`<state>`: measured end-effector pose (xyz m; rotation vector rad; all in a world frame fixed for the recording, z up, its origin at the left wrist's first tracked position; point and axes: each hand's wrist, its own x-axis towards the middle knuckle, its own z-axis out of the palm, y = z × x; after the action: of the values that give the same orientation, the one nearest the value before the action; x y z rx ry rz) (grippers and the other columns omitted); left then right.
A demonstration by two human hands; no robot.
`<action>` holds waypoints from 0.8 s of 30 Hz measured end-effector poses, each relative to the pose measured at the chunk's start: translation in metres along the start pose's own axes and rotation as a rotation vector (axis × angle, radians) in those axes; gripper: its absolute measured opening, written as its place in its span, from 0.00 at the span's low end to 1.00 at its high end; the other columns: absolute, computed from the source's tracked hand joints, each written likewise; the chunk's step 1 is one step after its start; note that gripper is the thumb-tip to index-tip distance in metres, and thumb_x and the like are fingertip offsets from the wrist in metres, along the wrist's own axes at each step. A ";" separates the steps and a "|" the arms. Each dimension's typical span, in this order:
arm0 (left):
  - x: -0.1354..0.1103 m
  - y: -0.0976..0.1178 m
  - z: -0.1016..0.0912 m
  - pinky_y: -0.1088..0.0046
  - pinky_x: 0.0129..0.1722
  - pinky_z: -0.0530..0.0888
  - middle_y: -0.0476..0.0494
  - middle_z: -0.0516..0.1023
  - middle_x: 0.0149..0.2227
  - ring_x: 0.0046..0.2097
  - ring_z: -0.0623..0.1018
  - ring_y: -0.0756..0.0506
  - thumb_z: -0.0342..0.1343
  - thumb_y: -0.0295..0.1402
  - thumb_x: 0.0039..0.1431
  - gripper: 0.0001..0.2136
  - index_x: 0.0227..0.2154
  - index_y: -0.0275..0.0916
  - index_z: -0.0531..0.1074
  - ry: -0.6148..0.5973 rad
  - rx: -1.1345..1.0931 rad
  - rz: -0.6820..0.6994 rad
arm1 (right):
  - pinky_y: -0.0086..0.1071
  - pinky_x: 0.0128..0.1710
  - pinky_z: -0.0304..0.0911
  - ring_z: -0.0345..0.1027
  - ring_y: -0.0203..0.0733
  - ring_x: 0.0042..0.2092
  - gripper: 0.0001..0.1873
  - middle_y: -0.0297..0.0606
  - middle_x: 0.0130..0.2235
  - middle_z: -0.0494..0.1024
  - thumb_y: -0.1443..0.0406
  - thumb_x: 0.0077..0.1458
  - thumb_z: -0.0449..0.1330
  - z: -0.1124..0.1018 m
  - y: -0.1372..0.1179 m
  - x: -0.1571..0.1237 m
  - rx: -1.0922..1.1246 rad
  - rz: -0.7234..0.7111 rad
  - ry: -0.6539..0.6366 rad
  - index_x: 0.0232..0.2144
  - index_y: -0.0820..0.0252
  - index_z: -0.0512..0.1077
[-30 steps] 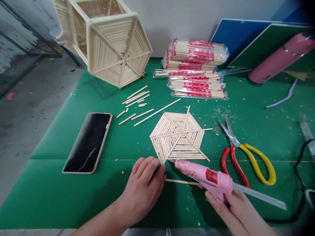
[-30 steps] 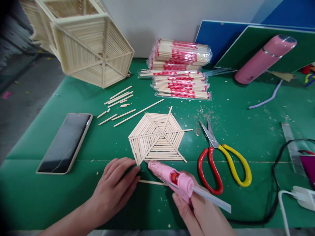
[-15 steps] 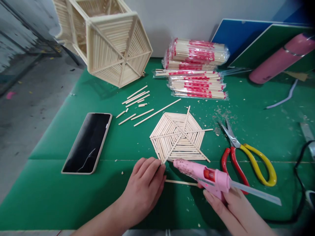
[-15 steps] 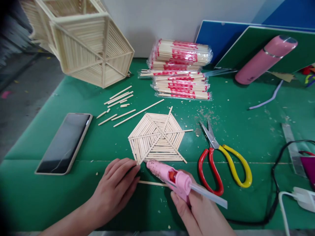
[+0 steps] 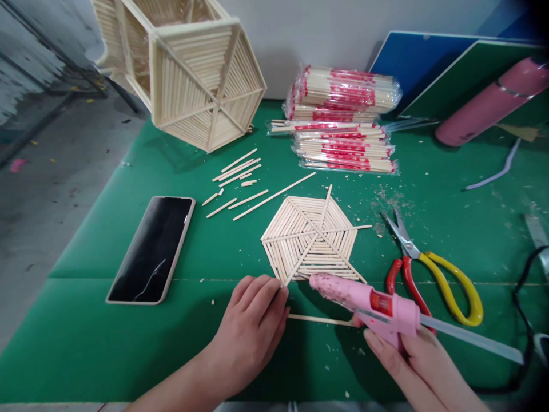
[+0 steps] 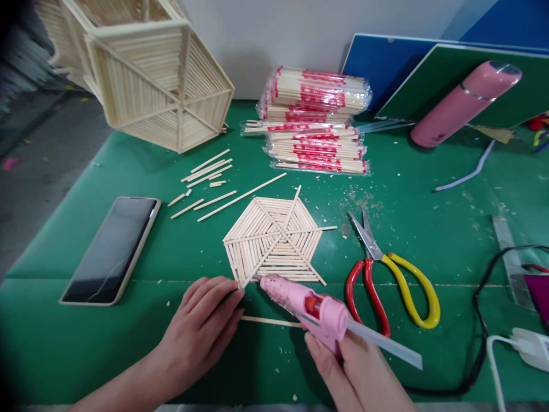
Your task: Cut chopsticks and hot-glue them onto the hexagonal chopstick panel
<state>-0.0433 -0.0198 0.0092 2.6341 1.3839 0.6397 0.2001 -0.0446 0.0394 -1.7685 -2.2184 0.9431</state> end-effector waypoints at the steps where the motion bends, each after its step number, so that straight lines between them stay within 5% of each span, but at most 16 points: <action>1: 0.000 0.000 0.000 0.61 0.45 0.66 0.39 0.73 0.39 0.43 0.71 0.43 0.47 0.25 0.57 0.09 0.40 0.33 0.68 0.001 -0.001 0.001 | 0.38 0.44 0.65 0.68 0.46 0.45 0.18 0.44 0.44 0.74 0.59 0.56 0.47 0.000 0.001 -0.001 0.002 -0.005 -0.001 0.46 0.58 0.66; 24: 0.001 0.000 0.000 0.62 0.44 0.66 0.39 0.73 0.39 0.42 0.71 0.43 0.46 0.26 0.57 0.09 0.39 0.34 0.68 0.004 0.018 0.000 | 0.37 0.43 0.67 0.69 0.45 0.44 0.18 0.44 0.43 0.75 0.58 0.56 0.48 0.005 -0.011 0.003 0.053 -0.011 0.014 0.44 0.60 0.68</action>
<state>-0.0426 -0.0196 0.0093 2.6484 1.3971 0.6354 0.1882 -0.0443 0.0408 -1.7330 -2.1724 0.9748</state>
